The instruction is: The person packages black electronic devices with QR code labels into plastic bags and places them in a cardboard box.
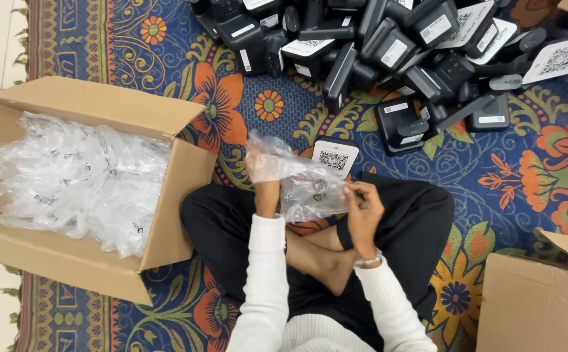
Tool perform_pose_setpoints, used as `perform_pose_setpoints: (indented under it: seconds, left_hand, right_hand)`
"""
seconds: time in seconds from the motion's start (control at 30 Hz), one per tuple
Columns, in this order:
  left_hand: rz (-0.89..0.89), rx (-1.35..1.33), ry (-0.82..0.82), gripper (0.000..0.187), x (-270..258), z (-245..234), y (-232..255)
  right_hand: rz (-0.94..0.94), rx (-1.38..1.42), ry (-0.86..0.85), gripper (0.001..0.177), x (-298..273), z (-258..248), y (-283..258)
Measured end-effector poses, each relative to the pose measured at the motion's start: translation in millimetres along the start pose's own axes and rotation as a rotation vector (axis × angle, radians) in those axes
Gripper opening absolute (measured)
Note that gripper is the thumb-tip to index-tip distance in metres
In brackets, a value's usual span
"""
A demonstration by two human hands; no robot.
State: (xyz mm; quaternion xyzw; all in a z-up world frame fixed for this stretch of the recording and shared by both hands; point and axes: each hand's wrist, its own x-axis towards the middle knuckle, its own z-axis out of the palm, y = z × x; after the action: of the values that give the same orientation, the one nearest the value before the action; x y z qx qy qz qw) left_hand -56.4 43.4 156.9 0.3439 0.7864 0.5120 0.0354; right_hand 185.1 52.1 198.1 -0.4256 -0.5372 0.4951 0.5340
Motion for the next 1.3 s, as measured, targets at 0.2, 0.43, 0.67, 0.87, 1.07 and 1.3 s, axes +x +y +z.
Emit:
perform_pose_setpoints:
  seconds: [0.2,0.43,0.67,0.87,1.07,1.3]
  left_hand:
    - [0.107,0.317,-0.041,0.014,-6.1,18.5,-92.2]
    - [-0.033,0.203,-0.167,0.052,-32.8,-39.3,4.4]
    - [0.21,0.05,-0.417,0.051,-80.4,-105.0,105.5]
    - [0.36,-0.054,-0.557,0.063,-102.4,-114.7,107.6]
    - [0.448,-0.025,-0.442,0.044,-99.2,-117.6,98.1]
    - [0.461,-0.043,-0.342,0.036,-91.2,-126.7,95.0]
  right_hand:
    - [0.402,0.453,0.026,0.014,17.4,-43.4,28.8]
    - [0.519,0.557,0.049,0.017,7.9,-43.3,38.3]
    - [0.509,0.642,-0.062,0.019,10.2,-37.0,-15.8]
    - [0.542,0.714,-0.128,0.036,11.1,-29.5,-62.6]
    - [0.486,0.697,-0.254,0.044,10.1,-28.1,-96.2]
    - [0.262,0.339,-0.515,0.037,14.3,-41.0,-108.4]
